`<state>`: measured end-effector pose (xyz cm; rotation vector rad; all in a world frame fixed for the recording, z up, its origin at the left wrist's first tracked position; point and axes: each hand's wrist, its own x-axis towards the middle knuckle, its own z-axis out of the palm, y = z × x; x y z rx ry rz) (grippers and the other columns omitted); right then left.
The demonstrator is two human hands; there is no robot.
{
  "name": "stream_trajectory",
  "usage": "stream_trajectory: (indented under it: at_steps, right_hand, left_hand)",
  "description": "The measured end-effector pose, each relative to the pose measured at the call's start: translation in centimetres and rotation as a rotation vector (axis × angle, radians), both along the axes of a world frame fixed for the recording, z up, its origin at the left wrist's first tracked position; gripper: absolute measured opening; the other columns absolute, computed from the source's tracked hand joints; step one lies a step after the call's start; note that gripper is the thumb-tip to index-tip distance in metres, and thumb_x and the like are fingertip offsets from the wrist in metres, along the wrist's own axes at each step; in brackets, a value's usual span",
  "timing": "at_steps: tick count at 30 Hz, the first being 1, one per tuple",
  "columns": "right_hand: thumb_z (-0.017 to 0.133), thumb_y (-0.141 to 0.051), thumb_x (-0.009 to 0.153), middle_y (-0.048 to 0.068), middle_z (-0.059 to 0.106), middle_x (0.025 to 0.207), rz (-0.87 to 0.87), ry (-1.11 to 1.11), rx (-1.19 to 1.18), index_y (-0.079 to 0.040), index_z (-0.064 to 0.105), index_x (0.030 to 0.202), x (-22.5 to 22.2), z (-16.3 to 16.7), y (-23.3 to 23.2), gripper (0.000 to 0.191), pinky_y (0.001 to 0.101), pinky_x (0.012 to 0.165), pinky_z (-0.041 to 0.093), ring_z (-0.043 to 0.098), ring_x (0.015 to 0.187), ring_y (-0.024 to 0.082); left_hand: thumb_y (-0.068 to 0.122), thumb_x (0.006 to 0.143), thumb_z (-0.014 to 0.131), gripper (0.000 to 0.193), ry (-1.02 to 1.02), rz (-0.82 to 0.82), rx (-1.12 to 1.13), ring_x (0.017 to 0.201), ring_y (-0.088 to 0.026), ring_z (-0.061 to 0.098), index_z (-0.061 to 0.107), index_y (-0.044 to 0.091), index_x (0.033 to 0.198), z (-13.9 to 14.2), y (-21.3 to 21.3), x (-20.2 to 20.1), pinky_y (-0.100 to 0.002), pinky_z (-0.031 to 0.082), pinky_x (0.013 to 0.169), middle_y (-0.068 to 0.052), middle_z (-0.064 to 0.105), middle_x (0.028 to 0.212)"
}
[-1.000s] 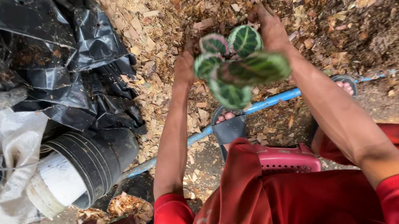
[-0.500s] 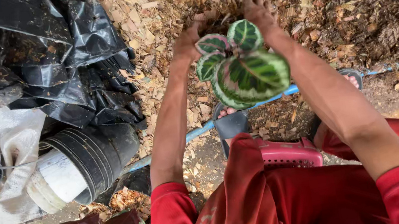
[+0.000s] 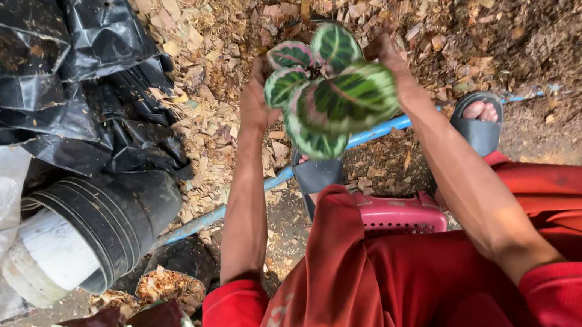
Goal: The person sits on a low stool in a plant nursery and pots plants by hand. They take plants from a white crate, fill black plastic grow bags with soil scooped from a pile on the ground, press a plant into each bag, add more soil around the roots, and set the finished potted plants aside on the ground.
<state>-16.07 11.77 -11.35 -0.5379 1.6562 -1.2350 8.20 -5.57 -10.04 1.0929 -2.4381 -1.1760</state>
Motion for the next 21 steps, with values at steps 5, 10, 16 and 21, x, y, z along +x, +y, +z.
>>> stream_trajectory:
  at_steps: [5, 10, 16, 21]
  right_hand:
    - [0.078, -0.037, 0.093, 0.024, 0.031, 0.154, 0.182, 0.273, 0.155, 0.000, 0.026, 0.154, 1.9, 1.3, 0.5, 0.088, 0.0485, 0.124, 0.025, 0.027, 0.146, 0.038]
    - [0.073, -0.031, 0.094, 0.021, 0.043, 0.143, 0.197, 0.225, 0.229, -0.003, 0.036, 0.148, 2.9, 3.2, 0.0, 0.071, 0.0485, 0.118, 0.034, 0.040, 0.136, 0.035]
    - [0.067, -0.025, 0.096, 0.018, 0.057, 0.130, 0.176, 0.099, 0.337, -0.006, 0.049, 0.141, 1.3, 5.8, 0.0, 0.052, 0.0484, 0.111, 0.045, 0.055, 0.124, 0.031]
    - [0.063, -0.019, 0.093, 0.014, 0.066, 0.123, 0.168, -0.142, 0.281, -0.009, 0.057, 0.137, 1.0, 5.8, -1.1, 0.045, 0.0503, 0.109, 0.051, 0.063, 0.119, 0.027]
  left_hand:
    - [0.047, 0.083, 0.081, 0.114, -0.323, 0.195, 0.397, 0.063, -0.031, 0.069, 0.012, -0.003, 0.158, -1.7, 3.6, 1.3, -0.038, 0.062, 0.058, -0.018, 0.076, 0.082]
    - [0.047, 0.110, 0.064, 0.066, 0.120, 0.257, -0.204, 0.080, -0.026, 0.072, 0.040, -0.003, 0.146, -2.6, 6.0, 1.1, -0.040, 0.061, 0.069, -0.012, 0.073, 0.100]
    - [0.044, 0.090, 0.067, 0.050, -0.130, 0.422, 0.487, 0.083, -0.034, 0.075, 0.067, 0.000, 0.115, -2.1, 5.3, 1.5, -0.048, 0.060, 0.084, -0.018, 0.076, 0.098]
    - [0.032, 0.091, 0.072, 0.040, 0.109, 0.213, 0.399, 0.097, -0.032, 0.072, 0.070, -0.001, 0.116, -1.3, 4.1, 1.1, -0.051, 0.056, 0.088, -0.019, 0.076, 0.108]
